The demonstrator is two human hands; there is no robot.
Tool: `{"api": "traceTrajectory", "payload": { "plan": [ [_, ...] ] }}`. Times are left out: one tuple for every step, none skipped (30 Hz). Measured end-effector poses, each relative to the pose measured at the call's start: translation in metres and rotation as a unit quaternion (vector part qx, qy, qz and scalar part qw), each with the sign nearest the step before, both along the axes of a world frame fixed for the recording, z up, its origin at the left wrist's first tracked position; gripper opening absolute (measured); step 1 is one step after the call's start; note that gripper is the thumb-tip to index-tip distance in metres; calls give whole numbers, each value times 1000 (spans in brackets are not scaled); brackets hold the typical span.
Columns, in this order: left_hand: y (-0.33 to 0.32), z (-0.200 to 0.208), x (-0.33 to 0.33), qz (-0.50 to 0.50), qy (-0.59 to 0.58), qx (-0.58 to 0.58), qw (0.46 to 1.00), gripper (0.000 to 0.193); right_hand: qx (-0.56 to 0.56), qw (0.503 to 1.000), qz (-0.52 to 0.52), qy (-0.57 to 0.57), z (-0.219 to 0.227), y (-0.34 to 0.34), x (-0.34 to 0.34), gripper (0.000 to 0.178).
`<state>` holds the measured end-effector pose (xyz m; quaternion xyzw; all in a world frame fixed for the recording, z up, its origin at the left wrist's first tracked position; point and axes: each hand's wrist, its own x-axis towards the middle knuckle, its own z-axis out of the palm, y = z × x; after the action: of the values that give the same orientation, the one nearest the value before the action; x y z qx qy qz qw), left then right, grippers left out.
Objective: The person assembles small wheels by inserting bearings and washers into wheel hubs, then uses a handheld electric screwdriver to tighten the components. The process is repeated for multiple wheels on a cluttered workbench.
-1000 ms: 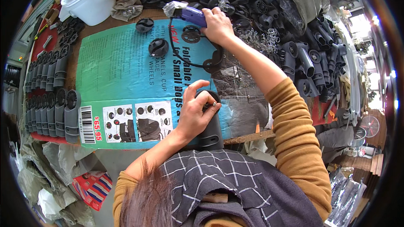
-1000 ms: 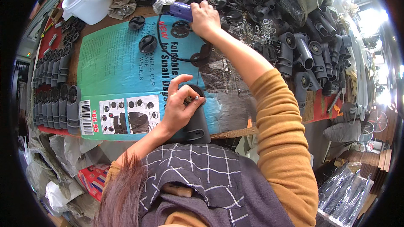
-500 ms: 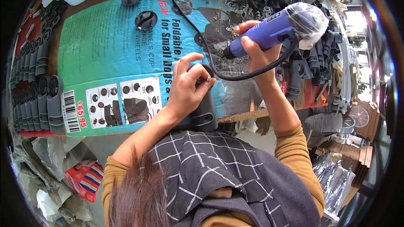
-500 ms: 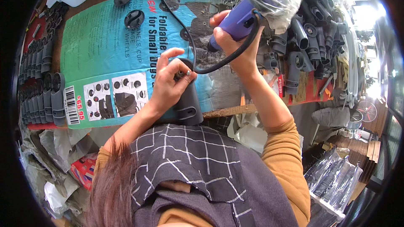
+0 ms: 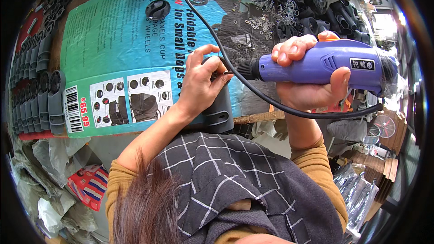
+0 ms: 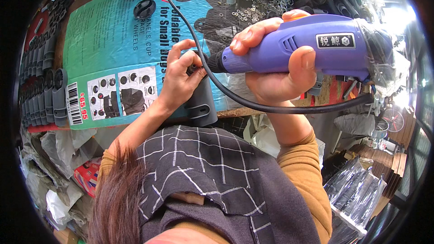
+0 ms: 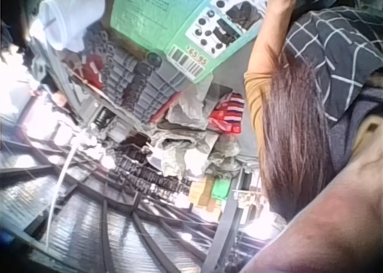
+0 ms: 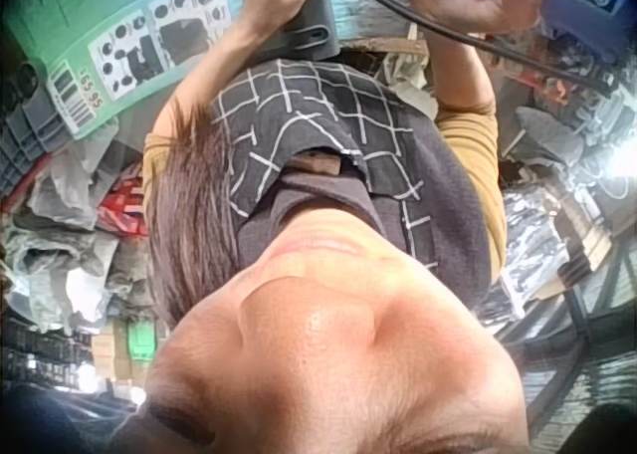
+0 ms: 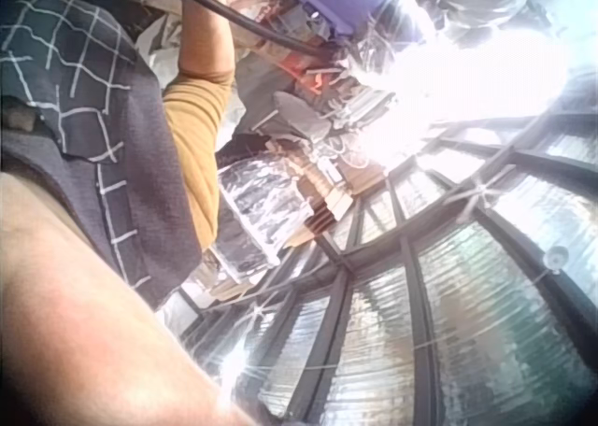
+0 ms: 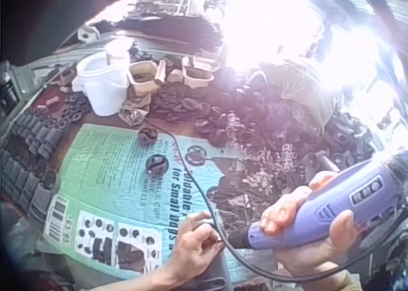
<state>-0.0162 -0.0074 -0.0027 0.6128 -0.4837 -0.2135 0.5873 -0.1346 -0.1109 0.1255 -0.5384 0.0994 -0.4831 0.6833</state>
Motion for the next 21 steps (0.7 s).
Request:
{"api": "traceTrajectory", "payload": {
  "plan": [
    [0,0,0,0,-2,-2,1000,20,-6,1000,4,-1,0,0,0,65],
    [0,0,0,1,-3,-1,1000,20,-12,1000,8,-3,0,-1,0,66],
    [0,0,0,-1,0,-1,1000,20,-18,1000,13,-5,1,-1,0,66],
    [0,-1,0,-2,3,2,1000,20,-20,999,33,-20,1,-1,0,66],
    [0,-1,0,-4,6,6,1000,20,-27,999,21,-1,2,-1,-1,66],
    [0,-1,0,-4,3,3,1000,20,-29,999,23,5,3,0,-1,67],
    [0,-2,0,-4,0,1,1000,21,-20,999,32,2,3,0,-1,67],
    [1,-2,0,-2,-3,0,1000,21,-46,998,28,18,4,1,-1,67],
    [1,-3,-1,-3,-2,-1,1000,21,-60,997,31,25,4,2,-1,67],
    [1,-3,-1,-3,-1,-2,1000,21,-67,997,30,32,5,4,-1,67],
    [1,-4,-1,-4,0,-3,1000,22,-73,996,29,39,5,5,0,67],
    [1,-4,-1,-4,5,-5,1000,22,-71,996,24,48,6,7,0,67],
    [1,-4,-1,-5,10,-8,1000,22,-69,996,20,53,6,9,1,68],
    [1,-4,-1,-5,14,-11,1000,22,-68,996,15,58,7,10,1,68],
    [1,-4,0,-2,3,-15,1000,22,-67,996,10,60,7,11,2,68],
    [0,-4,0,2,-8,-20,1000,23,-51,997,14,58,7,12,2,68],
    [0,-4,0,6,-18,-24,1000,23,-68,996,8,56,6,12,2,69],
    [0,-4,0,8,-21,-25,999,23,-70,996,10,49,6,12,2,69],
    [0,-4,0,10,-24,-27,999,23,-71,996,10,44,6,12,2,70],
    [0,-4,0,12,-27,-28,999,23,-72,997,11,38,5,12,1,70],
    [0,-4,0,13,-29,-29,999,23,-72,997,11,33,5,11,1,70]
  ]
}}
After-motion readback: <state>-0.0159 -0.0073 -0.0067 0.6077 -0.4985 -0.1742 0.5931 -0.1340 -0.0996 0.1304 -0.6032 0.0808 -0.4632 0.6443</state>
